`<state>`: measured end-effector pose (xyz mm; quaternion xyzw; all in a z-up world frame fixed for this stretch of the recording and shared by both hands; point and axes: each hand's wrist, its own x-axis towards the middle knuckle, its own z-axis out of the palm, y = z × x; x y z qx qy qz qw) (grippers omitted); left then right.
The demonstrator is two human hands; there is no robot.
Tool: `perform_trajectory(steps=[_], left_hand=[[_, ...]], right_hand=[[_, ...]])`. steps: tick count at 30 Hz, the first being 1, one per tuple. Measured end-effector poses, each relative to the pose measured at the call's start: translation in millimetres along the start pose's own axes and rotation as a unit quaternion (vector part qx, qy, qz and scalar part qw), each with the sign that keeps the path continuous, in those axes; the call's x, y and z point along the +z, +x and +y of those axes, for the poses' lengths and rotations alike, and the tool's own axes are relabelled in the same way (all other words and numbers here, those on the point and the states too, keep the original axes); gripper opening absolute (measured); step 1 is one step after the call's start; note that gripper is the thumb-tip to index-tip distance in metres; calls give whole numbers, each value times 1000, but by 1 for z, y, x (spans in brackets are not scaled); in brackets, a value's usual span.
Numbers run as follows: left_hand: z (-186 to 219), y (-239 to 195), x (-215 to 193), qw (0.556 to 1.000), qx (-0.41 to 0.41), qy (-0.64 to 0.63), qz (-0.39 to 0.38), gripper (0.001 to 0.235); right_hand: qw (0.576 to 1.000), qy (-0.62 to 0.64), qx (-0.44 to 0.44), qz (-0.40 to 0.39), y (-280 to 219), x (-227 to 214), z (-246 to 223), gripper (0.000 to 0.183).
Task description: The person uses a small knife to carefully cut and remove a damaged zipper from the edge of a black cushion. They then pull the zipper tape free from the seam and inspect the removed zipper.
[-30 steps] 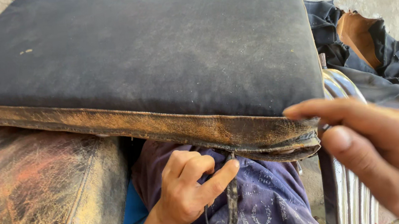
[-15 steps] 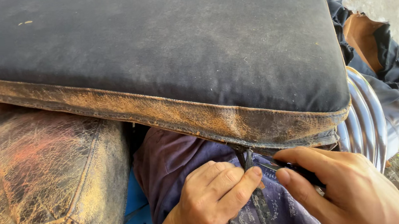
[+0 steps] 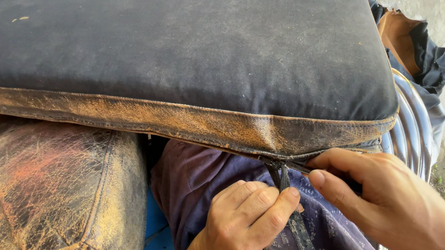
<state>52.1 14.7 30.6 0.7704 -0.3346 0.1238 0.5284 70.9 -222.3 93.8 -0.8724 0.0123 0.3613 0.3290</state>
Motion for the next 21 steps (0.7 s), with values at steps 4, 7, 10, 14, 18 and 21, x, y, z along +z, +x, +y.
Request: perform_trajectory(steps=[4,7,10,14,18,21], left_hand=[[0,0,-1,1000,-5,-8,8,28],[0,-1,0,1000,-5,-6,15,26],[-1,-3,2,1000,-2,-5,15,27],[0,-4,1,1000,-8,-11,17,26],[1,-8,-6,1000,-13,-15,20,25],[2,-9,-6,999,-17,-14,32,26]], right_hand=[[989,-50,134,-35,5,-13,-19,33],[980,-59,188,-37,11,-11,-31,34],[977,-61,205,-17,12,-5,-38,33],[990,-2,140,12,11,-1,-37,32],[974,-36,225,-5,10,1,-33,32],[991,-23,130,11,8,-2,-34,31]])
